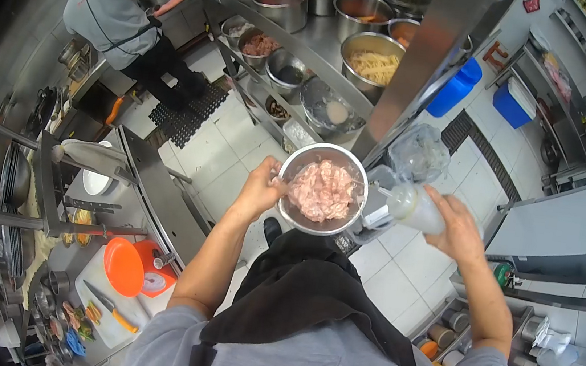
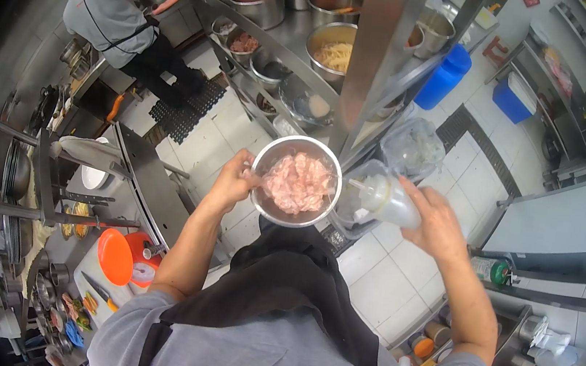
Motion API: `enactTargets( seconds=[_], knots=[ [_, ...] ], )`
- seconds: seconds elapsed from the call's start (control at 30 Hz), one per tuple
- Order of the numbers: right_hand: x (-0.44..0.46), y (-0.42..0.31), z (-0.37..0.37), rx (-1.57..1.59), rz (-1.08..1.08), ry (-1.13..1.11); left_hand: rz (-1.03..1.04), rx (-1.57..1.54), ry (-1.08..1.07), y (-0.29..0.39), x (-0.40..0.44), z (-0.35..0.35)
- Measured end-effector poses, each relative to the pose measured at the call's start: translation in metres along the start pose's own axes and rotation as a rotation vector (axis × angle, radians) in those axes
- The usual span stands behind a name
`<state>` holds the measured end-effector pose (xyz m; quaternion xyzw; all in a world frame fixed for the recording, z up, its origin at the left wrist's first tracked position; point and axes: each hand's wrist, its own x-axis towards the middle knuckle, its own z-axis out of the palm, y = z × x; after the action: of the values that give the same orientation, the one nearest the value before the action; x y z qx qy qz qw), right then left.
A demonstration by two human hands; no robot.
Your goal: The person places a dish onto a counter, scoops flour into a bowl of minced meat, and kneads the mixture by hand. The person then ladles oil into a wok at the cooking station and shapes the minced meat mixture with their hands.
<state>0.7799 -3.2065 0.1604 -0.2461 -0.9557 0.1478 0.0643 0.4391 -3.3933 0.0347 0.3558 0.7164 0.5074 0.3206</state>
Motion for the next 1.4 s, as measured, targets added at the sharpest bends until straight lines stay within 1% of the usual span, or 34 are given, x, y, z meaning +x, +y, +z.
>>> enactTargets(
  seconds=[0.03, 0.07, 0.13, 0.17, 0.2, 0.27, 0.3, 0.37, 0.4, 0.47, 0.5, 0.57, 0.6, 0.63, 0.67, 0.7, 0.73, 0.77, 0.8, 0.9, 0.93, 0.97, 1.0, 1.03, 1.07, 1.1, 1.13, 1.17, 1.2, 1.23, 1.27, 1.3, 1.37, 1.4],
  knots=[
    [-0.004, 0.005, 0.005, 0.185, 0.076, 0.020, -0.127, -0.158, -0.004, 0.019, -0.008, -0.006],
    [-0.006, 0.008, 0.009, 0.164, 0.067, 0.042, -0.244, -0.321, -0.015, 0.032, -0.012, -0.010],
    [-0.005, 0.012, 0.008, 0.251, 0.050, 0.276, -0.240, -0.518, 0.008, 0.037, -0.018, -0.018],
    [-0.002, 0.012, 0.000, 0.428, 0.132, 0.375, -0.233, -0.555, 0.021, 0.042, -0.020, -0.021],
    [0.002, 0.016, -0.012, 0.410, 0.122, 0.411, -0.225, -0.589, 0.033, 0.045, -0.022, -0.024],
    [0.009, 0.024, -0.039, 0.846, 0.188, 0.704, -0.201, -0.612, 0.051, 0.046, -0.022, -0.030],
    [0.018, 0.023, -0.068, 0.819, 0.139, 0.807, -0.174, -0.609, 0.038, 0.047, -0.024, -0.031],
    [0.043, 0.036, -0.131, 0.737, 0.000, 1.023, -0.192, -0.565, 0.100, 0.045, -0.024, -0.038],
    [0.061, 0.030, -0.171, 0.728, -0.092, 1.136, -0.173, -0.566, 0.099, 0.042, -0.026, -0.039],
    [0.100, 0.008, -0.245, 0.691, -0.245, 1.365, -0.224, -0.473, 0.140, 0.034, -0.030, -0.041],
    [0.121, 0.001, -0.279, 0.605, -0.390, 1.408, -0.211, -0.477, 0.146, 0.027, -0.030, -0.042],
    [0.167, 0.010, -0.336, 0.290, -0.420, 1.462, -0.299, -0.450, 0.186, 0.010, -0.035, -0.039],
    [0.192, 0.017, -0.358, 0.305, -0.420, 1.438, -0.320, -0.458, 0.200, 0.003, -0.034, -0.033],
    [0.221, 0.018, -0.375, 0.221, -0.535, 1.463, -0.301, -0.384, 0.234, -0.007, -0.034, -0.031],
    [0.249, 0.014, -0.375, 0.156, -0.651, 1.469, -0.297, -0.312, 0.271, -0.016, -0.040, -0.030],
    [0.276, 0.011, -0.376, 0.090, -0.768, 1.469, -0.340, -0.244, 0.276, -0.014, -0.044, -0.032],
    [0.300, 0.015, -0.371, 0.021, -0.757, 1.473, -0.349, -0.224, 0.303, -0.023, -0.046, -0.031],
    [0.309, 0.023, -0.364, -0.038, -0.692, 1.475, -0.349, -0.175, 0.329, -0.030, -0.049, -0.029],
    [0.331, 0.030, -0.345, -0.075, -0.560, 1.449, -0.324, -0.215, 0.346, -0.056, -0.057, -0.028],
    [0.322, 0.080, -0.345, -0.228, -0.184, 1.428, -0.423, -0.181, 0.402, -0.072, -0.054, -0.021],
    [0.308, 0.078, -0.332, -0.235, -0.124, 1.410, -0.434, -0.167, 0.410, -0.078, -0.052, -0.025],
    [0.286, 0.076, -0.315, -0.211, -0.137, 1.466, -0.458, -0.168, 0.416, -0.087, -0.051, -0.026],
    [0.259, 0.063, -0.273, -0.112, -0.200, 1.472, -0.442, -0.065, 0.434, -0.100, -0.051, -0.028],
    [0.223, 0.049, -0.221, 0.021, -0.224, 1.450, -0.420, 0.037, 0.446, -0.112, -0.049, -0.032],
    [0.190, 0.034, -0.160, 0.159, -0.206, 1.378, -0.429, 0.025, 0.442, -0.124, -0.042, -0.043],
    [0.155, 0.026, -0.087, 0.341, -0.113, 1.224, -0.373, 0.048, 0.435, -0.135, -0.034, -0.049],
    [0.122, 0.013, -0.005, 0.575, 0.031, 0.959, -0.326, 0.072, 0.434, -0.145, -0.028, -0.052],
    [0.096, -0.008, 0.073, 0.810, 0.223, 0.557, -0.414, 0.073, 0.342, -0.141, -0.017, -0.060],
    [0.085, -0.038, 0.138, 0.956, 0.382, 0.121, -0.434, 0.085, 0.326, -0.154, -0.002, -0.063],
    [0.083, -0.065, 0.192, 1.020, 0.451, -0.193, -0.393, 0.098, 0.281, -0.171, 0.014, -0.062],
    [0.102, -0.096, 0.229, 0.833, 0.333, -0.333, -0.354, 0.106, 0.236, -0.185, 0.028, -0.059],
    [0.103, -0.083, 0.295, 0.915, 0.466, -0.325, -0.374, 0.110, 0.215, -0.194, 0.046, -0.055],
    [0.146, -0.089, 0.343, 1.380, 0.871, -0.191, -0.332, 0.067, 0.066, -0.211, 0.082, -0.054],
    [0.164, -0.083, 0.361, 1.382, 0.893, -0.196, -0.348, 0.068, 0.052, -0.223, 0.101, -0.050]
  ],
)
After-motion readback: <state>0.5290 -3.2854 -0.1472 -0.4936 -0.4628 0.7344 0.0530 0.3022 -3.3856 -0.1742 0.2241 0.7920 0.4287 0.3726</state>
